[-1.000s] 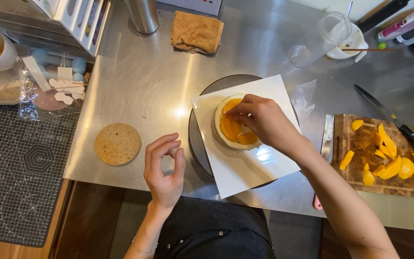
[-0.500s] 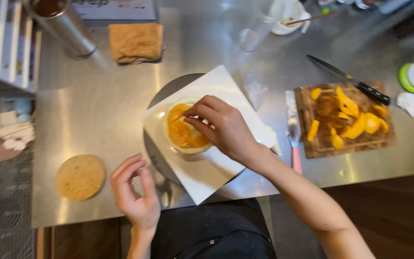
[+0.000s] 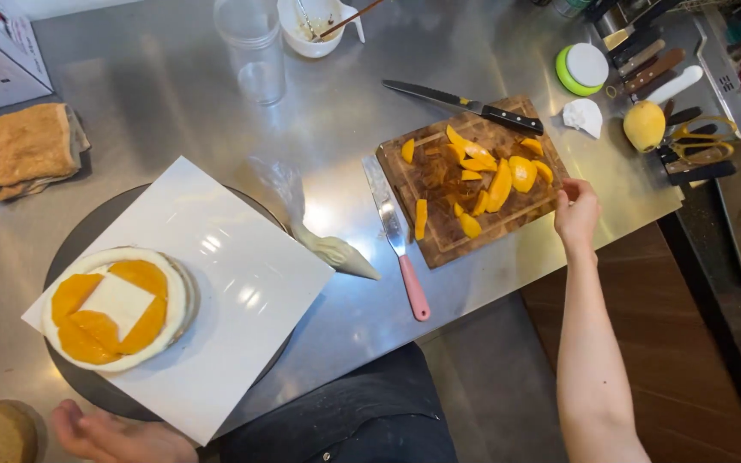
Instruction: The person assembles a layered cake on a turntable. They spread cream on a sponge layer with a spatula, place another sponge layer on top, pipe cream from a piping bag onto the cake, spread it, then arrange cut mango slices by hand over the cream filling. They briefly open a refrigerator to retrieve the piping bag.
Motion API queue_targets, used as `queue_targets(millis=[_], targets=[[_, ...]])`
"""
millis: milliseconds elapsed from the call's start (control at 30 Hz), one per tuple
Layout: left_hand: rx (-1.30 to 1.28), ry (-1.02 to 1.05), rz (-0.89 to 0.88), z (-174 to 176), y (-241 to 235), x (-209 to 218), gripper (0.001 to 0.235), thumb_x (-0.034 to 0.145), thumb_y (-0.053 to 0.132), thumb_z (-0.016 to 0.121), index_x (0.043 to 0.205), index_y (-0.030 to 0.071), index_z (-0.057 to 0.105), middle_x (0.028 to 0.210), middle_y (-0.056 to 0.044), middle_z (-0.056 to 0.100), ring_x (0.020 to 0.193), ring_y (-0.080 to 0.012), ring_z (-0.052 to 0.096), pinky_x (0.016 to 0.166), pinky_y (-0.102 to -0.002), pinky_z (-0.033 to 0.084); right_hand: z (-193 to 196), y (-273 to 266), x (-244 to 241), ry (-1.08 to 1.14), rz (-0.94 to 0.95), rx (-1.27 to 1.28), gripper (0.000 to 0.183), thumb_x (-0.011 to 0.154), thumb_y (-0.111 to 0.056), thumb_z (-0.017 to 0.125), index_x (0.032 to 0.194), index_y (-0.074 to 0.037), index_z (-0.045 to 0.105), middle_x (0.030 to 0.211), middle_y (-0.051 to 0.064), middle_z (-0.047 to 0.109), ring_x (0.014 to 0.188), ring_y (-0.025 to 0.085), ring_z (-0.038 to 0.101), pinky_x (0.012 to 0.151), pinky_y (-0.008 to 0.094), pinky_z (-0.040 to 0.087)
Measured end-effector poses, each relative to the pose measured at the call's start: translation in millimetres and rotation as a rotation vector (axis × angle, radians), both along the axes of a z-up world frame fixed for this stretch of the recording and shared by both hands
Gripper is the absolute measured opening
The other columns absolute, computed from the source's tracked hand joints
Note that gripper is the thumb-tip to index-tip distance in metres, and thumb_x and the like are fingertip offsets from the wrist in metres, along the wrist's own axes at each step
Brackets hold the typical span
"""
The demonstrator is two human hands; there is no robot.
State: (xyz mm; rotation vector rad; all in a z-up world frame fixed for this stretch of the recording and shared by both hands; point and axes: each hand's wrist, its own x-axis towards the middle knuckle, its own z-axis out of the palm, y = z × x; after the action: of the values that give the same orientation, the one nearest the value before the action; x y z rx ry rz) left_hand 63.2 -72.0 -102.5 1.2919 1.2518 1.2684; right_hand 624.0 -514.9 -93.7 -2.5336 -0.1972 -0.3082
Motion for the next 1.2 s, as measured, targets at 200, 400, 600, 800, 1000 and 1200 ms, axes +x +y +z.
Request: queue_targets(millis=[200,400,600,800,1000,1200], targets=[[0.002,-0.045,0.07,-10.5,4.2,-9.8,0.053,0.118,0.034,0.03,0.162,0.004,0.028,0.165,-0.018,0.029,0.163,-0.0331,0.032,0.136,-0.046,0.035,-24.6,-0.4,53.3,-0.005,0.256,-0.091,0.031,0.091,0.0,0.073,0.121,0.003,0.068,0.114,0.022,0.073,0.103,0.033,0.071,0.089,0.04,0.055],[-0.002,-0.13,0.044,-7.3,11.9,-10.3,0.044,0.121,0.03,0.041,0.154,0.003,0.033,0.162,-0.017,0.034,0.156,-0.0351,0.033,0.133,-0.044,0.034,-36.8,1.2,79.2,0.062,0.217,-0.092,0.025,0.091,-0.001,0.08,0.114,0.003,0.073,0.1,0.017,0.075,0.089,0.025,0.072,0.082,0.036,0.056],[-0.027,-0.179,0.054,2.4,25.4,-2.0,0.043,0.118,0.03,0.042,0.15,0.002,0.034,0.16,-0.019,0.033,0.156,-0.036,0.035,0.133,-0.046,0.035,-38.9,-24.1,112.3,0.383,-0.13,0.478,0.028,0.088,0.0,0.081,0.114,-0.002,0.073,0.096,0.006,0.075,0.078,0.011,0.064,0.064,0.021,0.05],[-0.064,-0.159,0.043,5.2,41.3,6.2,0.044,0.112,0.027,0.044,0.146,0.0,0.038,0.16,-0.019,0.036,0.151,-0.0333,0.039,0.128,-0.041,0.03,51.4,58.2,58.5,0.354,0.432,0.609,0.026,0.099,0.006,0.077,0.123,0.005,0.066,0.111,0.015,0.072,0.105,0.019,0.071,0.094,0.027,0.058],[-0.06,-0.165,-0.005,12.7,49.0,6.7,0.048,0.109,0.028,0.046,0.148,0.0,0.039,0.161,-0.02,0.039,0.152,-0.0318,0.039,0.124,-0.041,0.03,186.8,286.3,-133.9,0.535,0.886,0.257,0.03,0.086,-0.003,0.081,0.114,0.0,0.072,0.105,0.007,0.072,0.095,0.011,0.067,0.084,0.024,0.054],[-0.098,-0.16,-0.085,14.1,52.1,6.2,0.046,0.109,0.028,0.046,0.147,0.003,0.04,0.165,-0.021,0.032,0.154,-0.0327,0.034,0.125,-0.042,0.027,203.8,456.5,-281.6,0.614,1.433,-0.11,0.019,0.082,-0.016,0.083,0.097,-0.006,0.076,0.091,0.001,0.076,0.073,0.012,0.061,0.064,0.028,0.053]])
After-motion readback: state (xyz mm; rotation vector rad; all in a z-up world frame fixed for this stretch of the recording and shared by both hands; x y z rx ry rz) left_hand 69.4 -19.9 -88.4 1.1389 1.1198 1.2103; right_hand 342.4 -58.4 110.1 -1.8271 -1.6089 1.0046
